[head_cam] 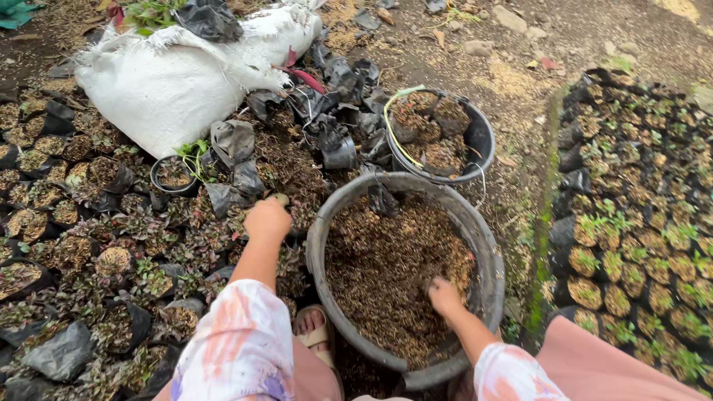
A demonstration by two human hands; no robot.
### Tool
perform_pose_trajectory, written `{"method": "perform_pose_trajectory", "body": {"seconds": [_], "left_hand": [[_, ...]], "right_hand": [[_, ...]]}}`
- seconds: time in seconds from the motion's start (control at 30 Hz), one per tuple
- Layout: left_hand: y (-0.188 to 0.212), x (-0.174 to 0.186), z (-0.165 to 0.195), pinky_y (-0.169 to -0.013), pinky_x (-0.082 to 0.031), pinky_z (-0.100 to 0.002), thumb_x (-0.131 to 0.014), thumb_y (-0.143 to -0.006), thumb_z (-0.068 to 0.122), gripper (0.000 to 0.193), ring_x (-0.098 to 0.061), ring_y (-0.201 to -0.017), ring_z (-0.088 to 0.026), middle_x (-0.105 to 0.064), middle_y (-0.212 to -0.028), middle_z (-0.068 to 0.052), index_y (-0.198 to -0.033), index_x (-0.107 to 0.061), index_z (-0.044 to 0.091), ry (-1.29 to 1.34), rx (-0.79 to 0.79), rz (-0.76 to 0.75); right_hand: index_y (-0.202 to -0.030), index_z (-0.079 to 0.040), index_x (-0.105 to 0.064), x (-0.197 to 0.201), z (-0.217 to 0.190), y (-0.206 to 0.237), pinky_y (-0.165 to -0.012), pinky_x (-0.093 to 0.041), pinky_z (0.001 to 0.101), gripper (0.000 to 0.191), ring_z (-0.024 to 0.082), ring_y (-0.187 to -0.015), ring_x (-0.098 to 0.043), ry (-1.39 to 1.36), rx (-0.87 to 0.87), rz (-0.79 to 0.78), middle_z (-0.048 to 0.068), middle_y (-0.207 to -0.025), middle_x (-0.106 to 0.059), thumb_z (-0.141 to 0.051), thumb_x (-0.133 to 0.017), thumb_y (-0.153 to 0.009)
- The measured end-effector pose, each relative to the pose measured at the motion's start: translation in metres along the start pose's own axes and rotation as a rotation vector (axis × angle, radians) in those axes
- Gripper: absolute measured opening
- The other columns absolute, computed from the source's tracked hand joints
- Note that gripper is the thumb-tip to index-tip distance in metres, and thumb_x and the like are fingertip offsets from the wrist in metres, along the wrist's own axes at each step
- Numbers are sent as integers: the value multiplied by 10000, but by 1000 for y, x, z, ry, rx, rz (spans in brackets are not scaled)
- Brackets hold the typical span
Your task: The person sits on the ground and uses both hands to mix soil in a large basin, then packs soil into small black plastic bags containing seedlings. The person repeatedly picks up soil, compresses it around the seedlings, and places the filled bags into a nearby bucket.
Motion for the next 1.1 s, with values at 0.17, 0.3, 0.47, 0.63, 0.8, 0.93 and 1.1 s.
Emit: {"method": "perform_pose_trajectory", "body": {"seconds": [0.17,0.3,0.47,0.63,0.8,0.93,1.1], "left_hand": [[-36,11,-28,-843,-564,-498,-696,-909,271,384,-664,-1067,-412,-600,-1226,-205,-1173,-611,5,109,135,267],[-60,19,-31,-840,-556,-513,-723,-923,380,547,-657,-1055,-427,-522,-1323,-202,-1255,-523,-6,210,157,314],[-88,12,-36,-843,-546,-525,-759,-879,409,677,-645,-1060,-448,-495,-1330,-229,-1317,-480,-27,228,144,229],[-116,-4,-47,-947,-534,-509,-707,-885,189,433,-643,-1104,-472,-583,-1291,-273,-1241,-599,-32,209,153,182],[-133,13,-77,-966,-521,-470,-698,-829,160,399,-672,-1074,-434,-703,-1137,-279,-1185,-706,-18,399,108,129],[-132,26,-102,-924,-541,-428,-693,-804,131,463,-722,-1014,-363,-742,-1139,-234,-1248,-684,1,653,114,-30],[-126,16,-100,-965,-542,-401,-652,-778,28,503,-719,-1039,-321,-758,-1167,-173,-1267,-732,117,447,-3,-274]], "right_hand": [[-1324,-93,-639,-16,6,-8,-1053,-476,466,463,406,-1217,-596,423,113,-109,172,-1360,-628,-256,-600,-892],[-1393,-130,-588,-21,15,-22,-1121,-426,480,518,452,-1314,-505,547,111,-185,215,-1464,-509,-296,-627,-904],[-1390,-186,-576,-26,30,-33,-1108,-412,493,505,452,-1296,-470,538,79,-249,197,-1425,-490,-268,-635,-895],[-1347,-189,-604,-31,45,-40,-1076,-469,463,452,398,-1191,-550,573,22,-294,136,-1273,-587,-253,-624,-900],[-1342,-187,-609,-36,54,-45,-1086,-464,448,447,373,-1205,-541,585,19,-315,135,-1258,-592,-252,-636,-900],[-1352,-180,-598,-37,59,-47,-1089,-462,444,452,364,-1208,-536,583,5,-324,131,-1259,-590,-247,-628,-907],[-1390,-154,-573,-38,61,-47,-1106,-452,441,487,357,-1241,-524,595,-10,-330,126,-1302,-573,-238,-624,-913]]}}
Point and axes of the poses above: each hand's wrist, its own y-axis away from the middle knuckle, its own x-axis out of the back of the hand, z = x × y, the point moved 2 cm from there along -y, towards the middle knuckle
